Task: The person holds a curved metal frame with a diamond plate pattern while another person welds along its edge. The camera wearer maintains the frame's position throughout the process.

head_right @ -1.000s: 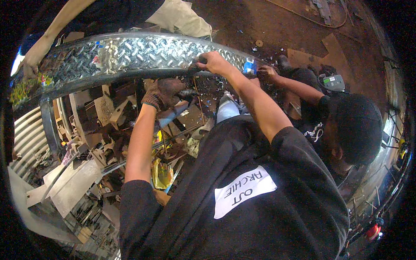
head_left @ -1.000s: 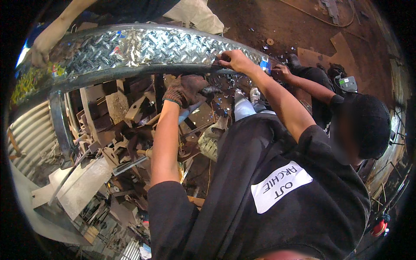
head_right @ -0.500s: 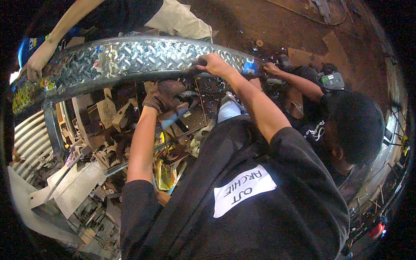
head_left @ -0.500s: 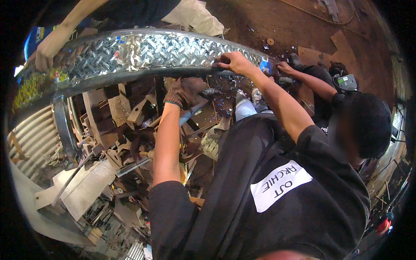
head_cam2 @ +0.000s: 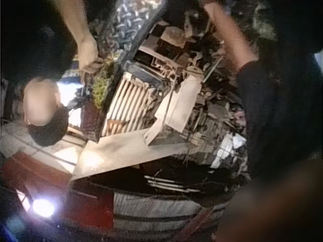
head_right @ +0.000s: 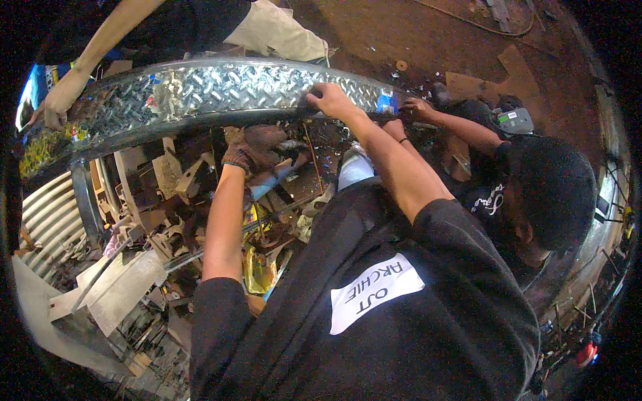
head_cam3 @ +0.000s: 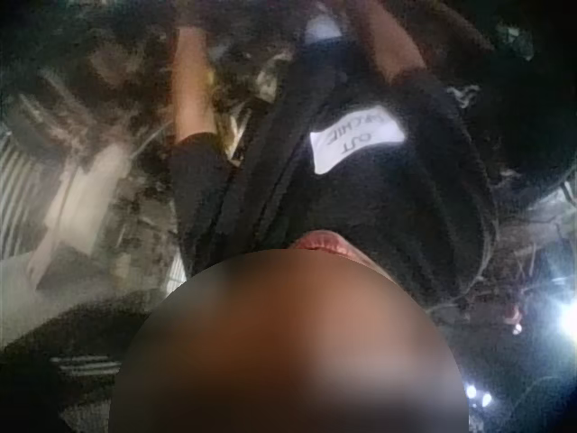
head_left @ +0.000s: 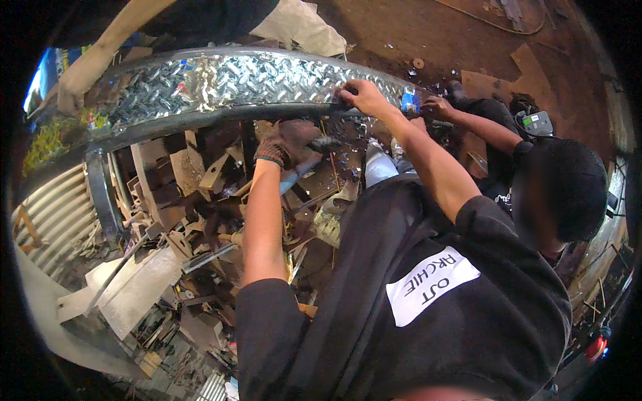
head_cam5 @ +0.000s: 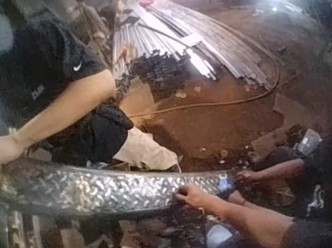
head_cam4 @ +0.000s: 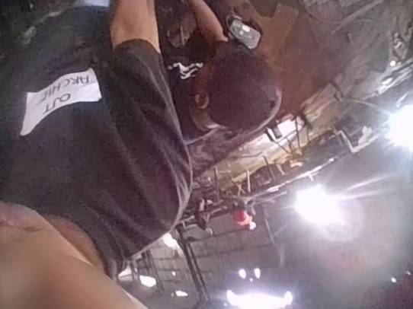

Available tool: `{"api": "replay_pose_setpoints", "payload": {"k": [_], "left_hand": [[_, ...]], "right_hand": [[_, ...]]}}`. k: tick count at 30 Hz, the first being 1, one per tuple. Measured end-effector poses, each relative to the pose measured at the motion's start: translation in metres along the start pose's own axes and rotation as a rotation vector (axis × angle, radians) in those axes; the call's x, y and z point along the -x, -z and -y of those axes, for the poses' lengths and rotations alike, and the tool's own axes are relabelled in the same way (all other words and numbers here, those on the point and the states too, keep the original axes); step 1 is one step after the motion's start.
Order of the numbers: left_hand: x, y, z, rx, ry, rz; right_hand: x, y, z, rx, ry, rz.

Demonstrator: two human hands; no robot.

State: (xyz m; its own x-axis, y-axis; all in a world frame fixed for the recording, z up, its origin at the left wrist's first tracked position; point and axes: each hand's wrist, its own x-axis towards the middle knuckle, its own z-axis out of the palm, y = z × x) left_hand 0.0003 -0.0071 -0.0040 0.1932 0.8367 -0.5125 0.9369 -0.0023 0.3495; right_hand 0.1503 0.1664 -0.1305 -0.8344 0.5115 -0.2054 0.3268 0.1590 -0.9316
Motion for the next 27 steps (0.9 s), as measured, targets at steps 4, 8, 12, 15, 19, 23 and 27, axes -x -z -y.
{"api": "replay_pose_setpoints", "payload": {"k": [4,8,12,15,19,23,27], "left_hand": [[0.0,-0.001,-0.002,-0.097,0.026,-0.002],[0.001,0.004,-0.006,-0.079,0.048,0.033],[0.002,0.01,-0.01,-0.133,0.088,0.086],[0.003,0.012,-0.013,-0.168,0.092,0.069],[0.003,0.013,-0.016,-0.118,0.115,0.079],[0.003,0.013,-0.015,-0.115,0.104,0.069],[0.002,0.011,-0.009,-0.153,0.032,0.026]], "right_hand": [[0.014,-0.018,-0.001,0.101,-0.036,-0.189],[0.021,-0.03,0.003,0.231,0.132,-0.298],[0.021,-0.035,0.012,0.246,0.136,-0.372],[0.021,-0.038,0.018,0.219,0.131,-0.399],[0.02,-0.043,0.02,0.193,0.074,-0.381],[0.014,-0.041,0.016,0.168,0.052,-0.306],[0.015,-0.033,0.009,0.167,0.002,-0.196]]}}
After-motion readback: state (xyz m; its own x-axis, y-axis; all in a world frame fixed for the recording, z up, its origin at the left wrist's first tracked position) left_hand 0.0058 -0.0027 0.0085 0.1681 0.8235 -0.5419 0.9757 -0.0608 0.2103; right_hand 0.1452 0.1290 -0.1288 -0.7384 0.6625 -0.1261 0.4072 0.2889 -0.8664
